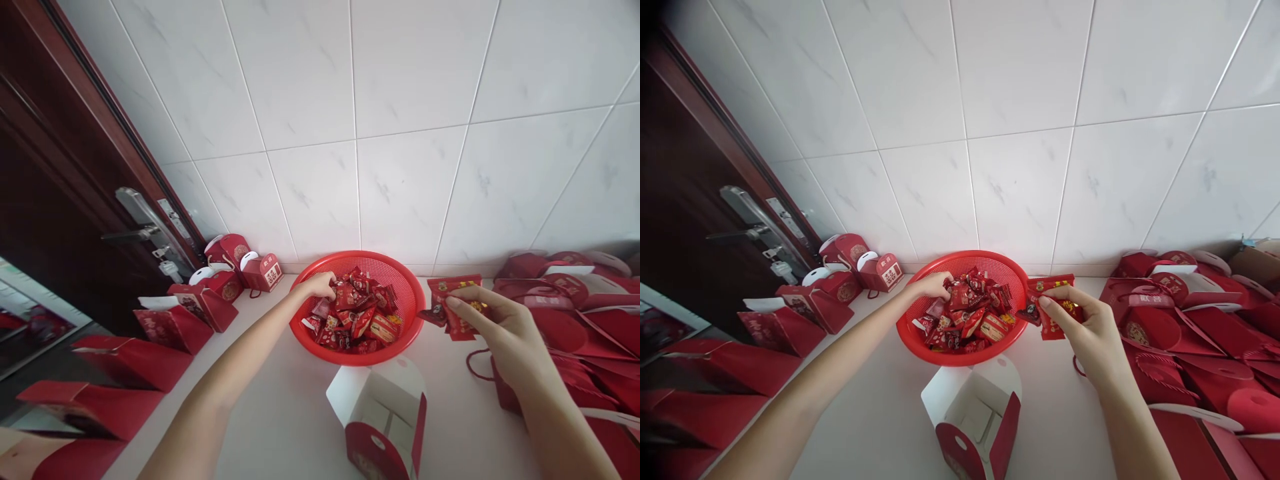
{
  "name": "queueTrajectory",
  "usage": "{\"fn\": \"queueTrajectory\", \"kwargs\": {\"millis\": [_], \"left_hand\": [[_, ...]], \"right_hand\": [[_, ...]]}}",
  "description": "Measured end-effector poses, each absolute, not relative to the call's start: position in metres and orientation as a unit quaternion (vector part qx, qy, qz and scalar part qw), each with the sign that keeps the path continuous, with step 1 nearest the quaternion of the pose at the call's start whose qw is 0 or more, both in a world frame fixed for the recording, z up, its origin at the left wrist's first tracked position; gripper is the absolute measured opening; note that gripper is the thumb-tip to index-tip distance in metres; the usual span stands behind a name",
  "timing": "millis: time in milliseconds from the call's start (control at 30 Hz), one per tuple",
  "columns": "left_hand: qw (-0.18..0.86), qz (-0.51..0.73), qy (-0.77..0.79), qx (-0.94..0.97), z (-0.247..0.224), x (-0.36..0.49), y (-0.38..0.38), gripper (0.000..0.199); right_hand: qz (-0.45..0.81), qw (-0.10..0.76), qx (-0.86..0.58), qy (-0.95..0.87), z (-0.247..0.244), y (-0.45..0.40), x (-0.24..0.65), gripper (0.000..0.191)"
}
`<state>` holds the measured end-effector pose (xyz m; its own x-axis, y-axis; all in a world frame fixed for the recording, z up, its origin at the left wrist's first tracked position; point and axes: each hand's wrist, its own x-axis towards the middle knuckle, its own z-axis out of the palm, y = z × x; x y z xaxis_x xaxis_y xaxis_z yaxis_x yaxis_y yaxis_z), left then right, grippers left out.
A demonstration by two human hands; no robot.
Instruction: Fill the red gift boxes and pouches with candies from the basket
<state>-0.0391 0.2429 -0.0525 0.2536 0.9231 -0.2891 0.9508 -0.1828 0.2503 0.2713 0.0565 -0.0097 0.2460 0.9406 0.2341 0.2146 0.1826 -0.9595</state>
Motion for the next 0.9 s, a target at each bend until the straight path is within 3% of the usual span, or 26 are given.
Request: {"fn": "queueTrajectory", "kwargs": {"millis": [200,533,900], "left_hand": [[0.199,0.019,0.594,0.780,-0.054,-0.037,0.236,0.028],[0.236,0.148,0.537,0.796,-0.049,-0.034,0.221,0.065],[0.275,0.326,0.508,0.748,-0.041,-0.042,0.198,0.072]], "right_hand": [[0.325,0.584,-0.531,-0.521,-0.002,0.052,0.264,0.028],[0.331,0.613,-0.497,-0.517,0.009,0.041,0.259,0.027],[0.343,0.626,-0.446,-0.541,0.005,0.041,0.266,0.027]]}}
